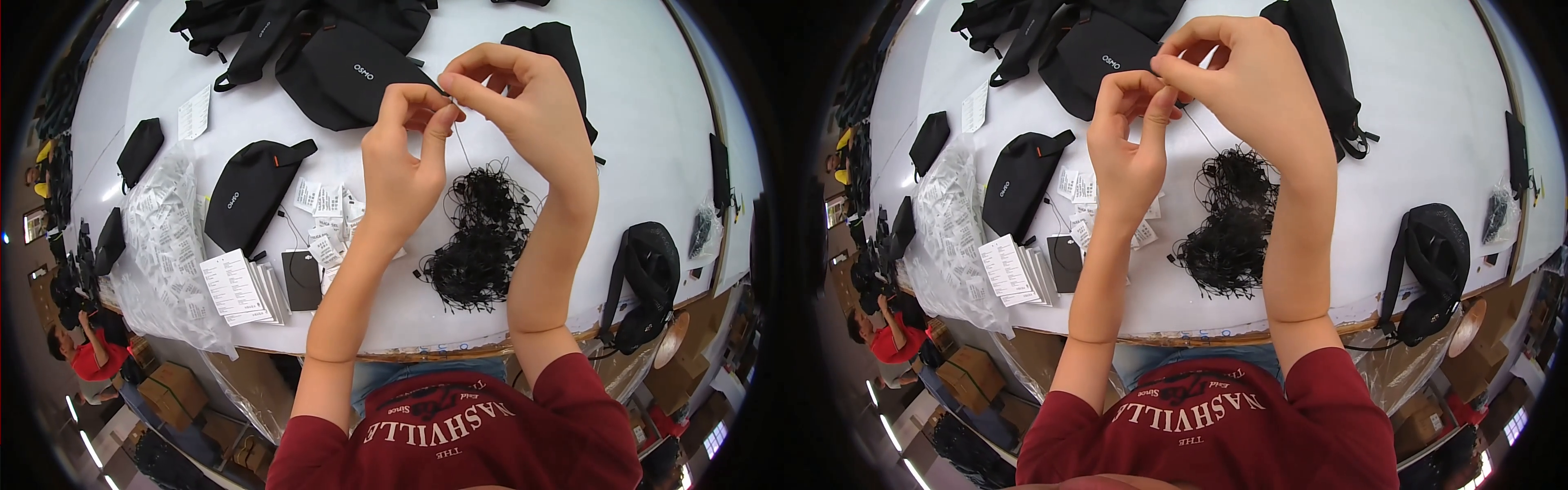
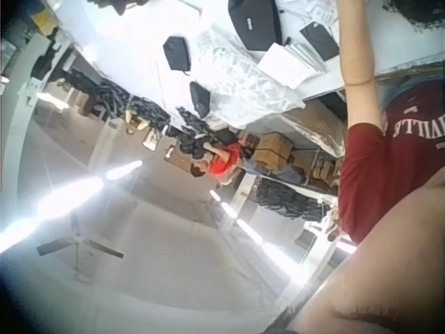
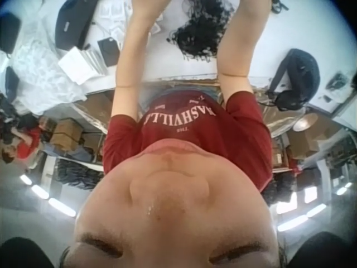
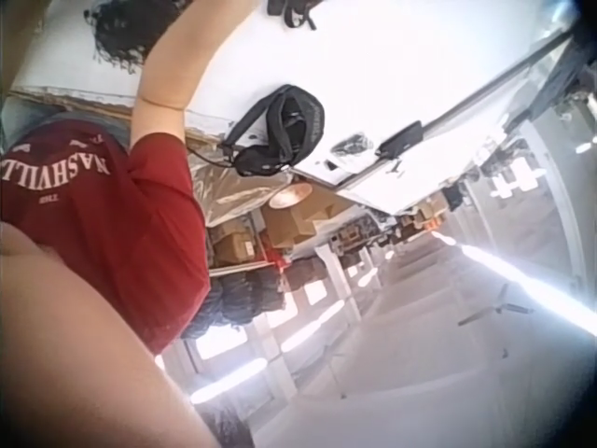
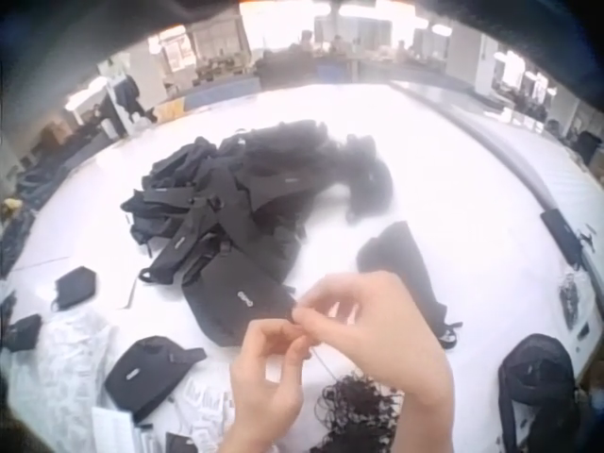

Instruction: Packing black fabric pouches with instruction cards and sealing them.

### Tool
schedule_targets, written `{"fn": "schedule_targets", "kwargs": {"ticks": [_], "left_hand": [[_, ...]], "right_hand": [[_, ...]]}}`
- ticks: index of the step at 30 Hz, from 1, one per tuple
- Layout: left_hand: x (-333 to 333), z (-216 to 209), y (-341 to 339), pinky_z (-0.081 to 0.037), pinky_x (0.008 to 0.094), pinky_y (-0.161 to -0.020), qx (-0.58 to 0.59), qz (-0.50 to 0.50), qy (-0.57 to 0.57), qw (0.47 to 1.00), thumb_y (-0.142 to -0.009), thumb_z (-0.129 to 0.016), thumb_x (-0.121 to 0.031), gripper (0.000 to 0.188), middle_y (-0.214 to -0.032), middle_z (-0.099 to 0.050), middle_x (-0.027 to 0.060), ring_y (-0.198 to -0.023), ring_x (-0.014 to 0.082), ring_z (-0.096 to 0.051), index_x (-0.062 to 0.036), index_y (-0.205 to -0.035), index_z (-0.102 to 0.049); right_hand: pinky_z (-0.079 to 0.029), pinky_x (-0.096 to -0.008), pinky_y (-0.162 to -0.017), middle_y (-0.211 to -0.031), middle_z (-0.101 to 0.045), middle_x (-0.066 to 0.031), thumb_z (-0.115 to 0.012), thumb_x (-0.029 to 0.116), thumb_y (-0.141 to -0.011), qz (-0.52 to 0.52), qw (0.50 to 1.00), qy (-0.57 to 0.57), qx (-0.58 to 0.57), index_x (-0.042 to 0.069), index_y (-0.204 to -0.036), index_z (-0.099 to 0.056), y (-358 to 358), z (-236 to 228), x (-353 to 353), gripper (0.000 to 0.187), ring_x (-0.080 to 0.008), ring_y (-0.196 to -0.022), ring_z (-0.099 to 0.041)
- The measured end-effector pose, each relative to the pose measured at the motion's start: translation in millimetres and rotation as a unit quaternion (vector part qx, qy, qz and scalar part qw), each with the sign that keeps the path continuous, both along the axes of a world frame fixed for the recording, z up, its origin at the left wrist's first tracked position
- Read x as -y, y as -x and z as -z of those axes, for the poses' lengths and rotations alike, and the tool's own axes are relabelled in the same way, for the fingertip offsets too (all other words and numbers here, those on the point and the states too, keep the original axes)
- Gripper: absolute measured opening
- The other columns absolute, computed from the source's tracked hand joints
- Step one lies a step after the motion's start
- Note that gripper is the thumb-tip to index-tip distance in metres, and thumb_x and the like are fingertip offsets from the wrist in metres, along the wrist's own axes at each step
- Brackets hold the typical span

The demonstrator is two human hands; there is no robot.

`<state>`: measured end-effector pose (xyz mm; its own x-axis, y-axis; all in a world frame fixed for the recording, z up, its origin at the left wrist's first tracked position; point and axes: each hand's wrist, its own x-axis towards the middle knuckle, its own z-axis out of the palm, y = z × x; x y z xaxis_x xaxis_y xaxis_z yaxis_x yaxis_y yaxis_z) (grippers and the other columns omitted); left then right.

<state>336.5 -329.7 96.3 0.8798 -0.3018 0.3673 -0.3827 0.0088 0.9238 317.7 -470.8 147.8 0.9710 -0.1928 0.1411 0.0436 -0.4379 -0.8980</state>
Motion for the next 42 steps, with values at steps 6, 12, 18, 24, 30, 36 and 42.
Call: {"fn": "schedule_targets", "kwargs": {"ticks": [6, 12, 18, 24, 30, 36, 42], "left_hand": [[-0.9, 2.5, 3.6, -0.051, 0.0246, -0.068, 0.030, -0.022, -0.025, 0.999, -0.092, -0.058, -0.003, 0.010, -0.082, -0.063, 0.0081, -0.076, 0.0138, -0.063, 0.0029, -0.097, -0.052], [-1.9, -0.8, 4.0, -0.051, 0.0243, -0.068, 0.036, -0.008, -0.040, 0.999, -0.092, -0.059, -0.003, 0.010, -0.082, -0.063, 0.0089, -0.077, 0.0140, -0.063, 0.0022, -0.096, -0.051], [9.4, 2.8, 9.1, -0.049, 0.0266, -0.071, -0.093, 0.072, 0.097, 0.988, -0.086, -0.062, 0.000, 0.019, -0.077, -0.066, 0.0100, -0.074, 0.0156, -0.065, 0.0000, -0.099, -0.047], [11.3, 12.1, 9.0, -0.047, 0.0261, -0.076, -0.130, 0.200, -0.037, 0.970, -0.090, -0.061, -0.008, 0.016, -0.078, -0.068, 0.0086, -0.080, 0.0135, -0.065, -0.0016, -0.100, -0.051], [10.1, 24.7, 7.4, -0.049, 0.0291, -0.074, -0.140, 0.205, -0.070, 0.966, -0.085, -0.066, -0.010, 0.013, -0.078, -0.069, 0.0094, -0.079, 0.0199, -0.068, -0.0013, -0.090, -0.058], [8.6, 14.7, 8.3, -0.048, 0.0277, -0.081, -0.141, 0.216, -0.122, 0.958, -0.081, -0.071, -0.008, 0.015, -0.083, -0.068, 0.0052, -0.081, 0.0146, -0.065, 0.0001, -0.090, -0.061], [8.3, 15.9, 9.6, -0.049, 0.0286, -0.082, -0.138, 0.249, -0.131, 0.950, -0.080, -0.070, -0.006, 0.017, -0.084, -0.068, 0.0058, -0.084, 0.0155, -0.065, 0.0008, -0.093, -0.061]], "right_hand": [[-0.045, -0.0246, -0.056, -0.064, -0.065, -0.0062, -0.070, 0.030, -0.078, 0.001, 0.995, 0.036, -0.095, 0.002, -0.082, -0.073, 2.6, 0.3, 5.4, 0.029, -0.0113, -0.060, -0.058], [-0.044, -0.0232, -0.055, -0.065, -0.066, -0.0054, -0.070, 0.027, -0.078, -0.028, 0.999, 0.007, -0.032, 0.002, -0.078, -0.074, 2.3, 2.5, 6.9, 0.025, -0.0100, -0.059, -0.057], [-0.041, -0.0194, -0.057, -0.074, -0.067, -0.0029, -0.067, 0.017, -0.083, -0.019, 0.999, -0.035, 0.028, 0.003, -0.085, -0.071, 4.8, -11.7, 7.5, 0.015, -0.0063, -0.064, -0.057], [-0.038, -0.0197, -0.059, -0.081, -0.066, -0.0027, -0.059, 0.013, -0.089, 0.035, 0.992, -0.088, 0.081, 0.000, -0.089, -0.067, 11.8, -23.3, 17.5, 0.015, -0.0061, -0.062, -0.050], [-0.036, -0.0171, -0.047, -0.063, -0.058, -0.0022, -0.057, 0.012, -0.089, 0.153, 0.950, -0.255, 0.093, 0.004, -0.081, -0.060, 16.0, -37.7, 5.9, 0.012, -0.0061, -0.049, -0.047], [-0.039, -0.0212, -0.064, -0.077, -0.061, -0.0081, -0.052, 0.010, -0.091, 0.135, 0.920, -0.272, 0.248, -0.005, -0.096, -0.063, 16.1, -12.6, 41.9, 0.019, -0.0115, -0.060, -0.047], [-0.039, -0.0209, -0.061, -0.076, -0.061, -0.0058, -0.054, 0.012, -0.092, 0.144, 0.928, -0.220, 0.265, -0.003, -0.096, -0.064, 15.5, -15.7, 41.9, 0.019, -0.0104, -0.063, -0.051]]}}
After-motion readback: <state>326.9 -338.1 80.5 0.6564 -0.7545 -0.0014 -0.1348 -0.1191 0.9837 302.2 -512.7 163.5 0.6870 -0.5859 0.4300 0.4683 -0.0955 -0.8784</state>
